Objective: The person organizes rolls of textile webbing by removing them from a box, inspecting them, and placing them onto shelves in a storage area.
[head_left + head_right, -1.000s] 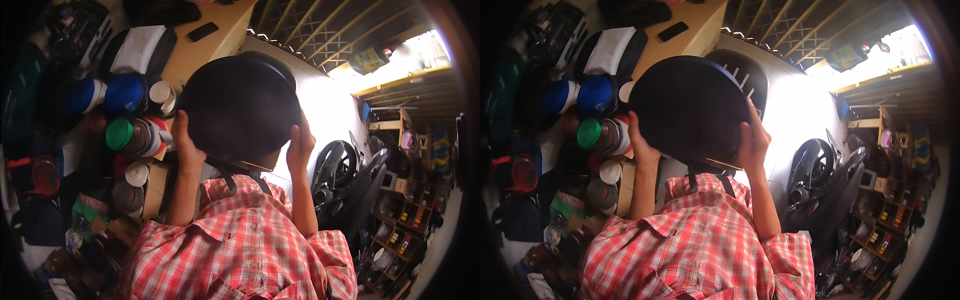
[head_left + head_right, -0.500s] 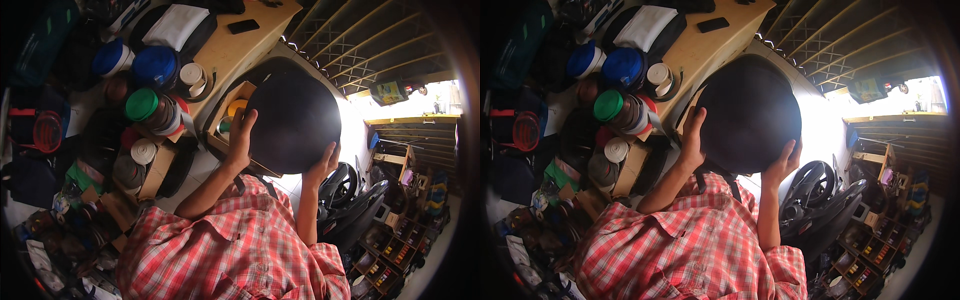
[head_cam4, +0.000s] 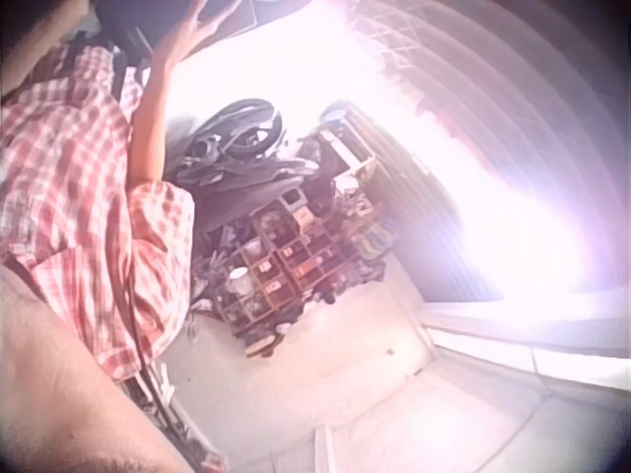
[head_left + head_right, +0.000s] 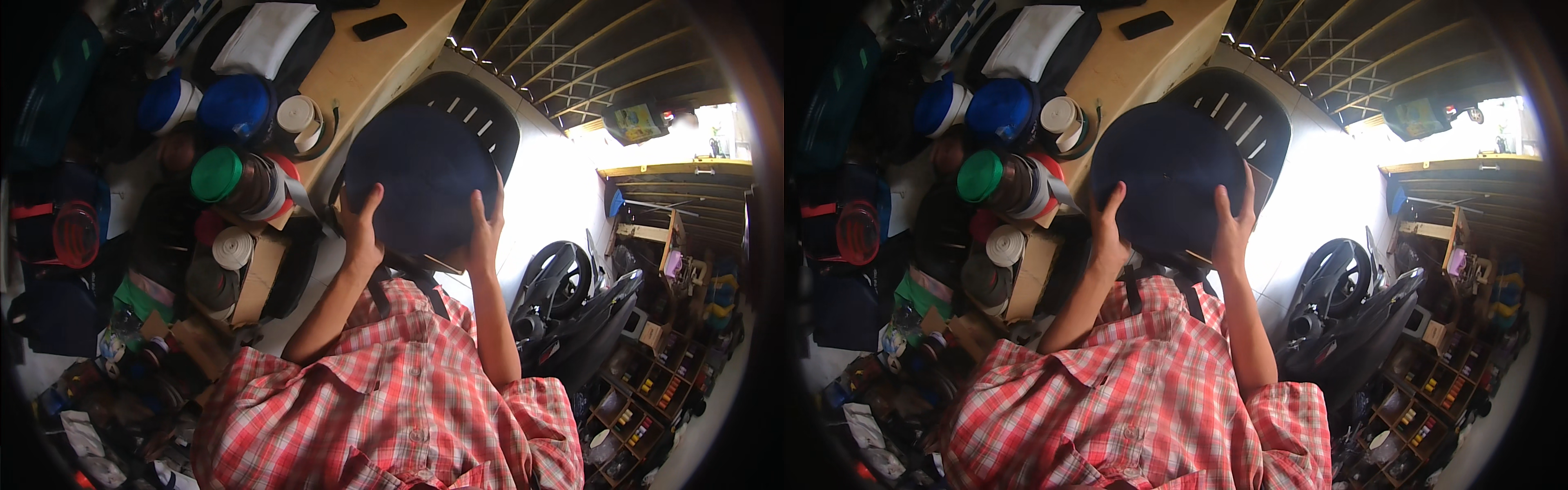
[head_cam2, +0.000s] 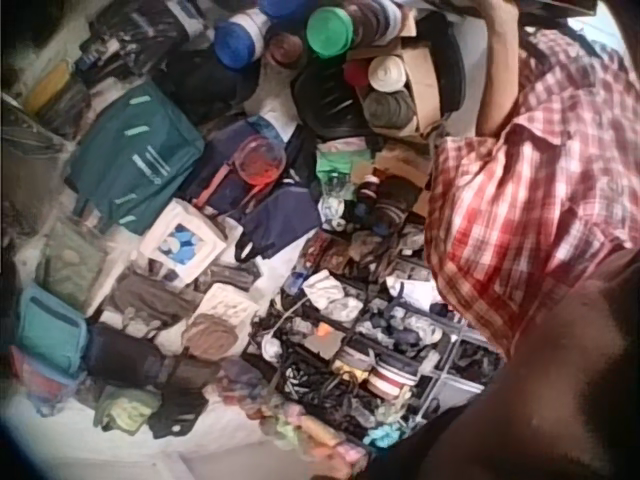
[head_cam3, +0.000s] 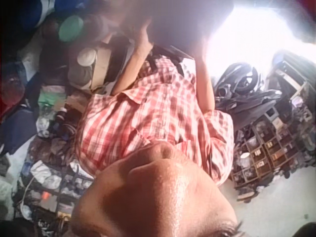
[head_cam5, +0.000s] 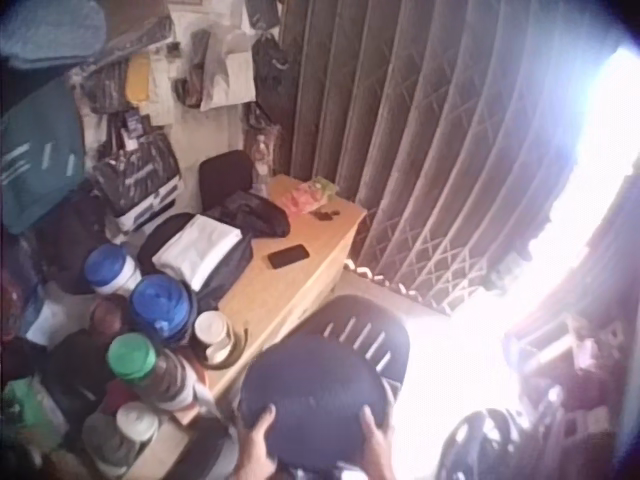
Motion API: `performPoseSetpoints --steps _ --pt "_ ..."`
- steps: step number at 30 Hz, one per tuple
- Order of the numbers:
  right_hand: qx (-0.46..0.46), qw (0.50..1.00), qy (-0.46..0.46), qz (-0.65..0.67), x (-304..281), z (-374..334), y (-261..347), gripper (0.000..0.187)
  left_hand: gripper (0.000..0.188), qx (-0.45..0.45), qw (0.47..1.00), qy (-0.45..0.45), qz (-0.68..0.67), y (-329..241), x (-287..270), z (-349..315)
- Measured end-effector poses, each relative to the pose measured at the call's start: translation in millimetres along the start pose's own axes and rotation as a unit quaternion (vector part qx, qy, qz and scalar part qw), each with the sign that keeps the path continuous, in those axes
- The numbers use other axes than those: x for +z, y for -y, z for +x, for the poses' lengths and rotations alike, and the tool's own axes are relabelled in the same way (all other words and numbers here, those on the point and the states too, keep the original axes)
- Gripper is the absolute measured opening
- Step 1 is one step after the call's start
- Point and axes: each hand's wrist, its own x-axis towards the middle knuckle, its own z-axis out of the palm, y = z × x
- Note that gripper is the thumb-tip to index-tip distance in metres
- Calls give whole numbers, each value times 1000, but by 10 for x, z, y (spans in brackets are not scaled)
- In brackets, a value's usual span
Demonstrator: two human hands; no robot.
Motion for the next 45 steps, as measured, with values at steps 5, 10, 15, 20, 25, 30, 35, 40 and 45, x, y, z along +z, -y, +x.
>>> performPoseSetpoints --steps 5,10,15,20,25,30,35,40,45 --pt "47 998 47 17 -53 33 -170 61 67 -4 1000 15 24 34 -111 69" --pt "102 975 26 194 -39 -26 -321 59 63 -17 996 -10 84 93 -179 102" --pt "137 959 -3 247 -14 95 -517 57 56 -15 996 70 47 163 -262 347" --pt "148 949 -7 280 168 534 -983 55 46 4 995 48 85 449 -348 913" --pt "165 941 -12 296 680 1268 -1386 58 49 -26 995 84 37 628 -573 1349" --pt "93 952 8 291 1413 1927 -1806 61 50 -69 992 59 83 841 -958 1199" --pt "57 965 28 255 1936 2358 -2204 60 46 -128 988 35 83 1072 -1194 964" --pt "71 990 45 -117 2346 2408 -2154 63 47 -142 985 35 91 1115 -1323 858" --pt "18 974 128 -188 2044 2618 -2348 67 47 -151 981 38 112 1214 -1318 948"
